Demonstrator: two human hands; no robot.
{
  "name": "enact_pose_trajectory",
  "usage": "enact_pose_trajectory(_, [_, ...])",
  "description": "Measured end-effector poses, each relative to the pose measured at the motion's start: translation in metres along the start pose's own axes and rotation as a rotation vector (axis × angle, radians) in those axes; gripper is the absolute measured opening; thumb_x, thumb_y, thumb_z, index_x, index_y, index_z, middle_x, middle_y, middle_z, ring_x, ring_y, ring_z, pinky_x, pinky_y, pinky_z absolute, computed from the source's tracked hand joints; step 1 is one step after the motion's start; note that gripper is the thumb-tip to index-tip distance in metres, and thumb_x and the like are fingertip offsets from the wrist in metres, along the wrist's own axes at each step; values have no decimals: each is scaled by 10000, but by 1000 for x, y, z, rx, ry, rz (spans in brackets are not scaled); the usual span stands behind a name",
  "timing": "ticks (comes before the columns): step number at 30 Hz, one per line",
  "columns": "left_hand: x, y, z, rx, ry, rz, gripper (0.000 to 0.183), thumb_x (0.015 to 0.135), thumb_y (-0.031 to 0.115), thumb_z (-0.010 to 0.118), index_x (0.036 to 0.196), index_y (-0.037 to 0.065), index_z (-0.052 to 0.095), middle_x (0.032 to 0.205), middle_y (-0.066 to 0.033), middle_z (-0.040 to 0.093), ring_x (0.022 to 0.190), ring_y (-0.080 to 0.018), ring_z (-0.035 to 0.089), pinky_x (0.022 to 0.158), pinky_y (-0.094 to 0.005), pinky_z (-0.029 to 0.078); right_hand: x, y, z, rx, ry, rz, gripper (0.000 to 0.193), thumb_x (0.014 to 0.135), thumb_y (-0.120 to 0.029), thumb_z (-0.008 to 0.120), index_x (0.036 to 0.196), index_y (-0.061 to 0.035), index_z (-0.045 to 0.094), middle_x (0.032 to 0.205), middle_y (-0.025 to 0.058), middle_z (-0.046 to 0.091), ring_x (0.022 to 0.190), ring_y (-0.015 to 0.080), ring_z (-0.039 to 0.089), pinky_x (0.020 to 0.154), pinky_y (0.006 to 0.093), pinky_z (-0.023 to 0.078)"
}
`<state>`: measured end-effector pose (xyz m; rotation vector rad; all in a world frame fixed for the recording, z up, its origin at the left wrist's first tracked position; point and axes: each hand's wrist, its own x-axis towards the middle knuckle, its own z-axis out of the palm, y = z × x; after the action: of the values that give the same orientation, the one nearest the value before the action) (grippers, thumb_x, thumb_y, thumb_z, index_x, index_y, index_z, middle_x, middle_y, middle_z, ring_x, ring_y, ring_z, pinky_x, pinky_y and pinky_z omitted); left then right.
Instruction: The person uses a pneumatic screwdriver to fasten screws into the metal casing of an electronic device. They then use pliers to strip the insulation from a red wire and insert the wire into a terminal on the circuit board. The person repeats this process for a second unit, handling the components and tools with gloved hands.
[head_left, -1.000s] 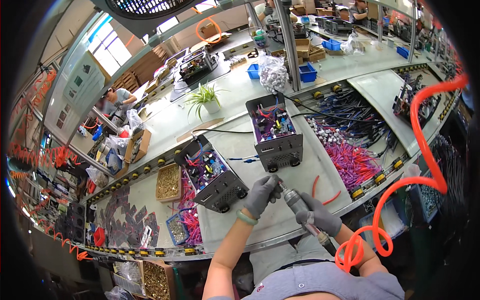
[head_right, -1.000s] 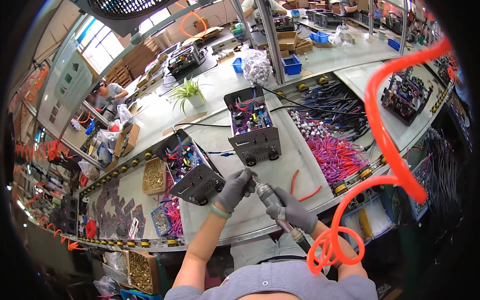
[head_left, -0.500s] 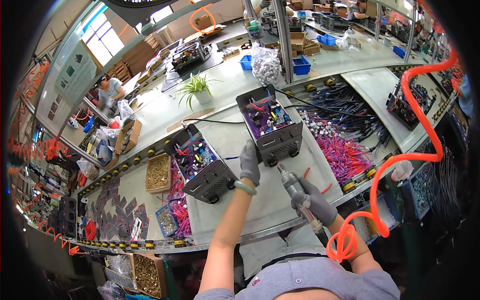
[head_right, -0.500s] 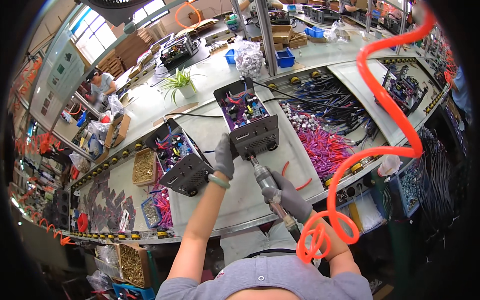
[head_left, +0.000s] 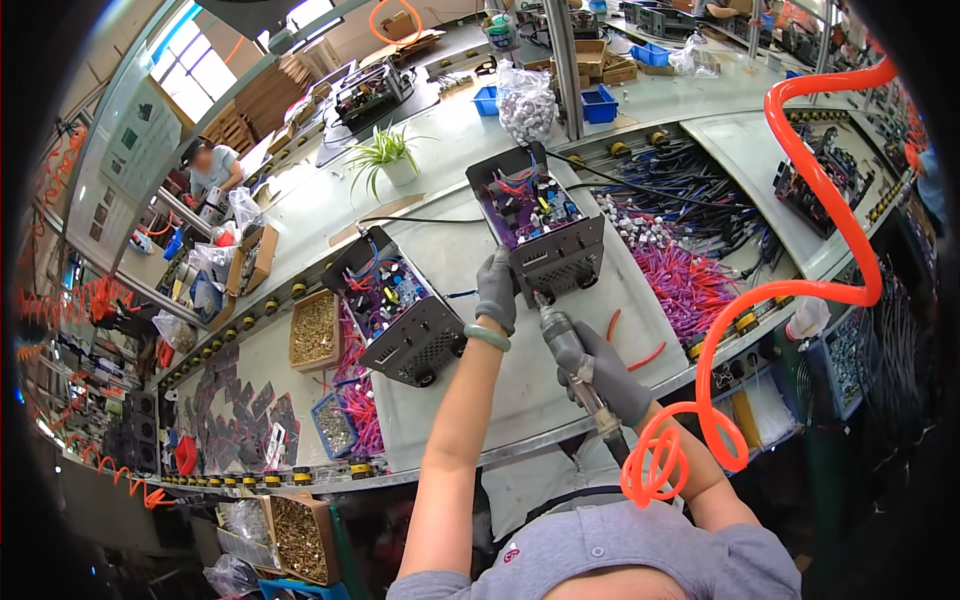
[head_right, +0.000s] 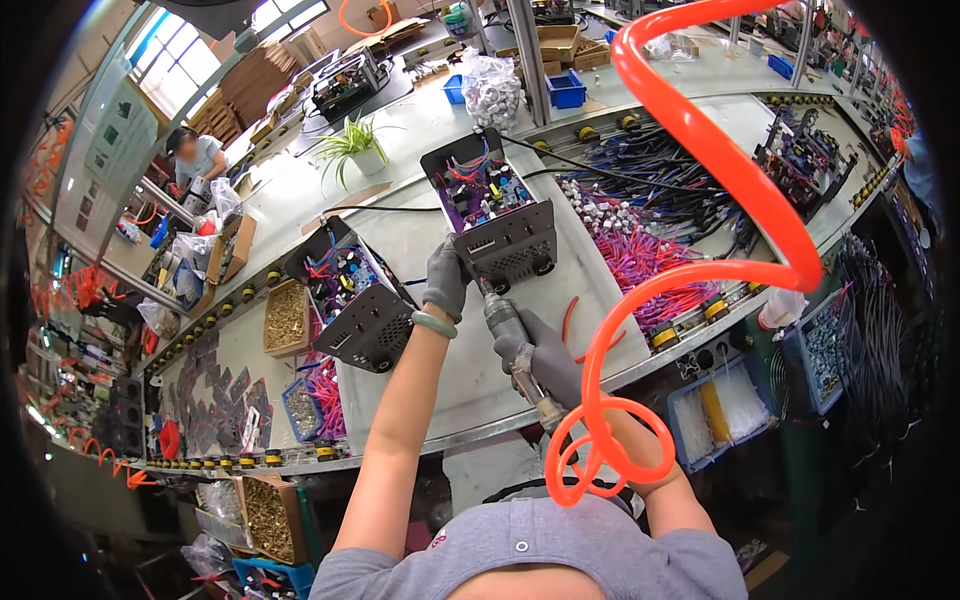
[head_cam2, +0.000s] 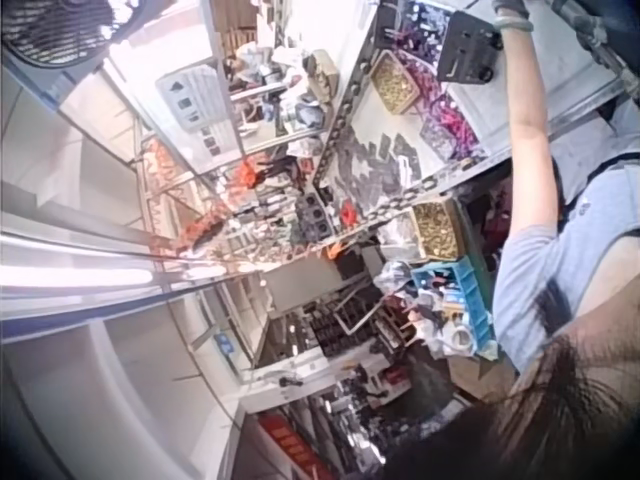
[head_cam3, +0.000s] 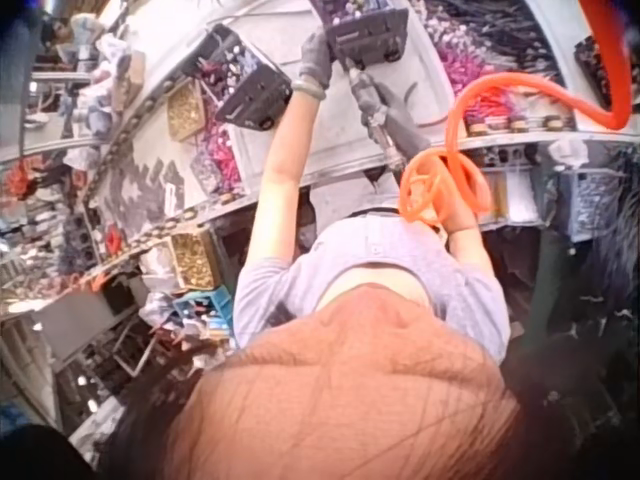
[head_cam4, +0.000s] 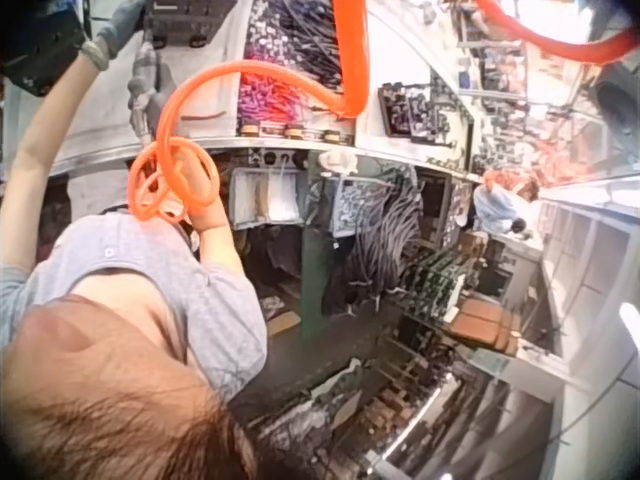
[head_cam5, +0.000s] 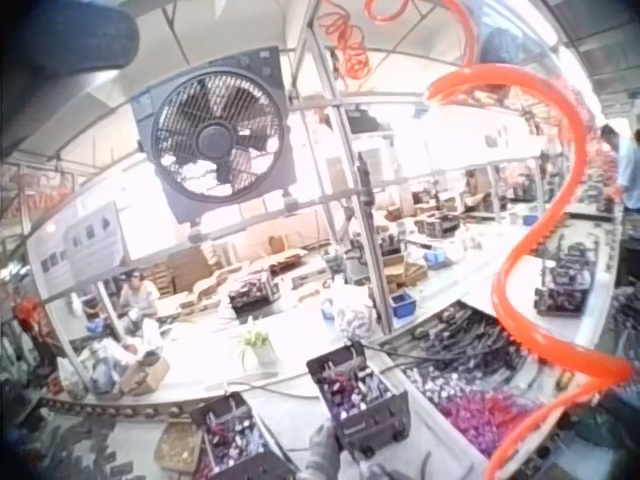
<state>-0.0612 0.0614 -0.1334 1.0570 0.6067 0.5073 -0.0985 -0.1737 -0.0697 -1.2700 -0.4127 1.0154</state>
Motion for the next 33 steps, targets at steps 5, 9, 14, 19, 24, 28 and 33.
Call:
enact_pose_trajectory(5, [-2, 2, 2, -20, 0, 2, 278, 992, 334, 524, 1025, 87, 645, 741, 10, 600, 562, -95, 512, 502, -245, 435, 3, 2, 7, 15, 5, -32, 523, 890, -394, 637, 1256, -77, 438, 750, 37, 556, 518, 95, 539, 456, 248, 459])
enact_pose_trajectory(9, [-3, 5, 2, -36, -28, -25, 282, 988, 345, 531, 1033, 92, 648, 755, 13, 609, 586, -96, 530, 521, -250, 451, 4, 5, 7, 36, 27, 15, 512, 881, -373, 634, 1247, -73, 439, 750, 40, 558, 514, 100, 540, 454, 250, 457])
enact_pose_trajectory(14, [7, -3, -6, -35, -52, -14, 290, 993, 340, 521, 1058, 88, 647, 795, -4, 638, 627, -111, 578, 573, -266, 507, 4, 5, 12, 54, 28, 10, 504, 879, -380, 633, 1234, -75, 444, 745, 42, 559, 510, 106, 542, 448, 252, 452])
enact_pose_trajectory(19, [6, -3, -6, -20, -62, -4, 351, 1009, 362, 485, 1055, 43, 627, 811, -12, 632, 631, -98, 562, 560, -248, 474, 5, 5, 15, 70, 41, 11, 506, 878, -391, 639, 1230, -82, 445, 738, 39, 557, 506, 105, 540, 445, 254, 451])
enact_pose_trajectory(24, [3, 0, -2, -55, -52, -29, 260, 982, 339, 530, 997, 110, 652, 765, 5, 622, 606, -106, 558, 551, -253, 478, 5, 4, 16, 53, 42, -10, 554, 872, -427, 661, 1245, -86, 436, 740, 36, 556, 507, 102, 536, 450, 254, 453])
enact_pose_trajectory(28, [2, 1, -5, 3, -61, -8, 302, 977, 368, 529, 1013, 92, 647, 751, 9, 592, 595, -98, 523, 535, -249, 442, 6, 6, 16, 44, 40, -10, 561, 870, -430, 667, 1246, -86, 434, 741, 33, 554, 508, 103, 538, 451, 251, 452])
enact_pose_trajectory(33, [6, -5, -3, 31, -46, 17, 391, 982, 412, 512, 1050, 47, 634, 782, -4, 590, 621, -102, 526, 548, -261, 438, 5, 6, 17, 37, 71, -1, 542, 872, -418, 662, 1231, -79, 438, 736, 33, 549, 506, 105, 535, 451, 251, 452])
